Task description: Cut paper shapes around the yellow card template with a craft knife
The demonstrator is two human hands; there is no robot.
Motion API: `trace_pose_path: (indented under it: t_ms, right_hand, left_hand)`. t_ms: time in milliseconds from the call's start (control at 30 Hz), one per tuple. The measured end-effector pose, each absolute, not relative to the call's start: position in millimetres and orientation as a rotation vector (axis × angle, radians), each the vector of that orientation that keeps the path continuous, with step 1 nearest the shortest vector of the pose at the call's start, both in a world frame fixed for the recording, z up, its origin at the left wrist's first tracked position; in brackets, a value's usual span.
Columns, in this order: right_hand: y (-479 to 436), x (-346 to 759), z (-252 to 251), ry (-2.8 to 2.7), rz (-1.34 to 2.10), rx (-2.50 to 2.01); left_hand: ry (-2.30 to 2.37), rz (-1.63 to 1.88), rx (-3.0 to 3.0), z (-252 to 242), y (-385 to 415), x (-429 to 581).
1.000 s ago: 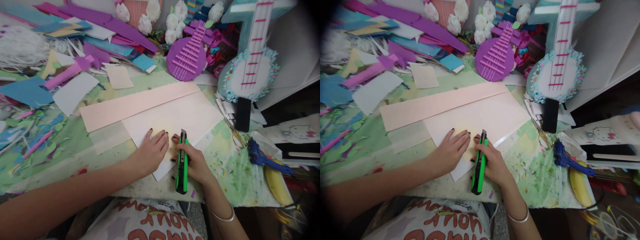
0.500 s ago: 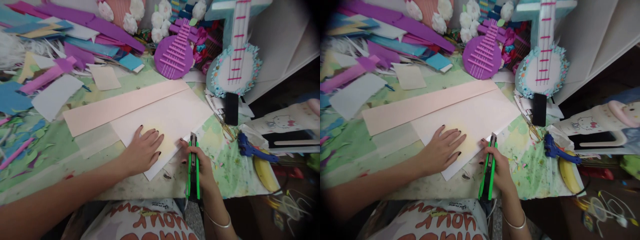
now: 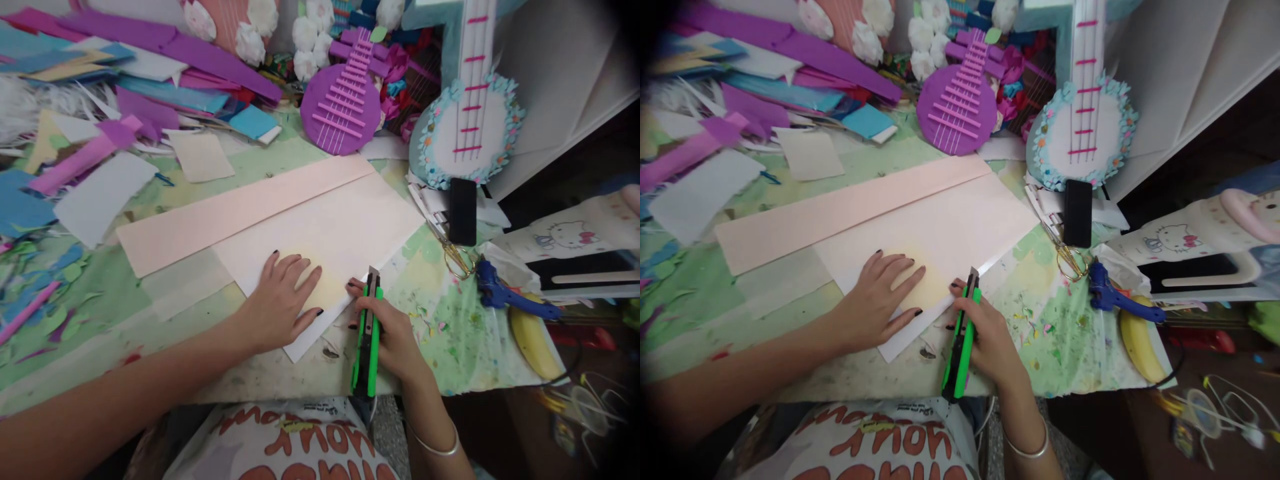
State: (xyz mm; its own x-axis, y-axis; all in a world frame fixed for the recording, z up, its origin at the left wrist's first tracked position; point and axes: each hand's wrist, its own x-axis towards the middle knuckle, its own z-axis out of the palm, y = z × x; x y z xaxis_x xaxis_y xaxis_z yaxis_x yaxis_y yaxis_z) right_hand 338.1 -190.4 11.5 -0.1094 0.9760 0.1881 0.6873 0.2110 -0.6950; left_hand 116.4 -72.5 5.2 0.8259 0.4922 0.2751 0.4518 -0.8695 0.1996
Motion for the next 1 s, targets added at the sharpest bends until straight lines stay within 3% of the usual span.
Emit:
trace_pose_path:
  t_ms: [1000]
  right_hand:
    - [-188.6,337.9,11.6,-1.869,0.578,-1.525]
  left_hand:
    - [0.785,0.462,2.869,5.2,-74.0,117.0]
